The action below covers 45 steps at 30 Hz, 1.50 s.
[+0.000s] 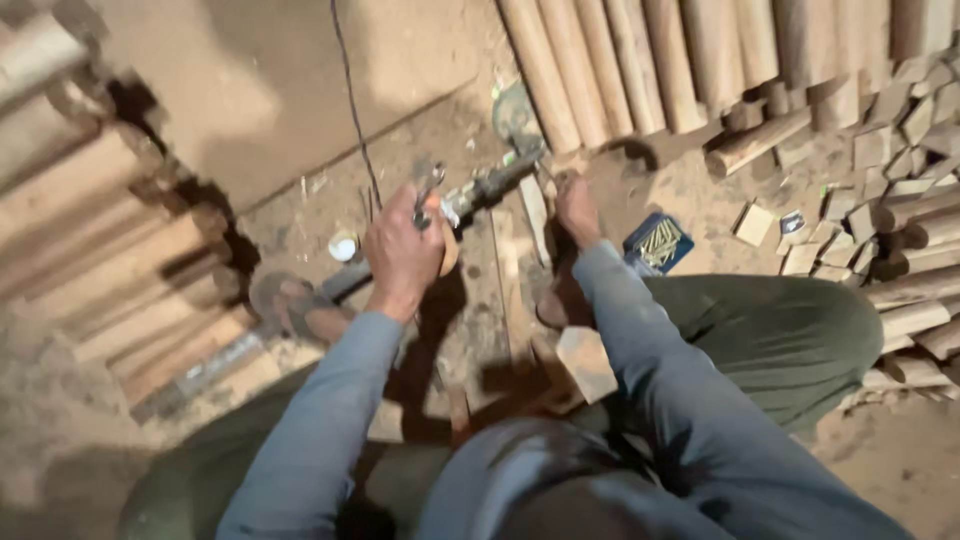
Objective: The person is assembling wooden pieces using a wrench and a hammer. They are tightening bolts and securing the pieces together.
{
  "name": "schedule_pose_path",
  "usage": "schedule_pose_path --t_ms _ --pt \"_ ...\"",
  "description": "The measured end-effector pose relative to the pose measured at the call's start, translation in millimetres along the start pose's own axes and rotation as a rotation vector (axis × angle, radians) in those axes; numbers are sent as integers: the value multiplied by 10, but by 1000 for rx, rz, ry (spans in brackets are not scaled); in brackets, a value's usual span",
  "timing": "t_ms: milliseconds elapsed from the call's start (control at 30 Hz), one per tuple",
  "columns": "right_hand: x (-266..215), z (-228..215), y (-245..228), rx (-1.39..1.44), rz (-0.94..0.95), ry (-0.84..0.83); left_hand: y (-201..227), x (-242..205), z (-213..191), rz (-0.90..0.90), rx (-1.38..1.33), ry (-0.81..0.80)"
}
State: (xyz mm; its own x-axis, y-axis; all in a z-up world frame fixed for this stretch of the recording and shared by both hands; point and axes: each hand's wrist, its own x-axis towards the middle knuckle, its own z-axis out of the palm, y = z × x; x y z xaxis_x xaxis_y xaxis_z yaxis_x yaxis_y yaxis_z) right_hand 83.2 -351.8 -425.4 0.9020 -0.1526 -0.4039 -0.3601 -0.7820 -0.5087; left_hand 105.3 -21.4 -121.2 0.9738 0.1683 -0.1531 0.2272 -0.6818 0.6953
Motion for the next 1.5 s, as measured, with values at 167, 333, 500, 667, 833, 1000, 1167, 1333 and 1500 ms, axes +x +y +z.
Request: schedule_pose_path --t_ms 167,333,500,667,833,1000,1167,1333,1500 --pt "-333 -407 -109 292 -9 47 16 9 25 -8 16 1" --pt "-588 -518 -109 332 -11 158 -16 68 36 87 -46 61" --pt "-476 -367 -189 367 -109 369 28 1 56 -28 0 38" --pt "-209 -556 -748 144 -117 552 22 44 38 48 -12 69" --pt "276 -879 -1538 327 -663 638 53 69 17 44 -7 74" --pt "862 -719 -1896 369 -743 578 110 -5 -9 -28 -12 42" --pt "1659 -163 -1976 114 -772 515 82 3 -1 -115 41 -79" --pt "2050 314 -1975 -160 -661 376 8 -27 -3 -36 7 -37" --pt "1979 -174 -2215 -208 -894 312 -18 135 -18 24 18 31"
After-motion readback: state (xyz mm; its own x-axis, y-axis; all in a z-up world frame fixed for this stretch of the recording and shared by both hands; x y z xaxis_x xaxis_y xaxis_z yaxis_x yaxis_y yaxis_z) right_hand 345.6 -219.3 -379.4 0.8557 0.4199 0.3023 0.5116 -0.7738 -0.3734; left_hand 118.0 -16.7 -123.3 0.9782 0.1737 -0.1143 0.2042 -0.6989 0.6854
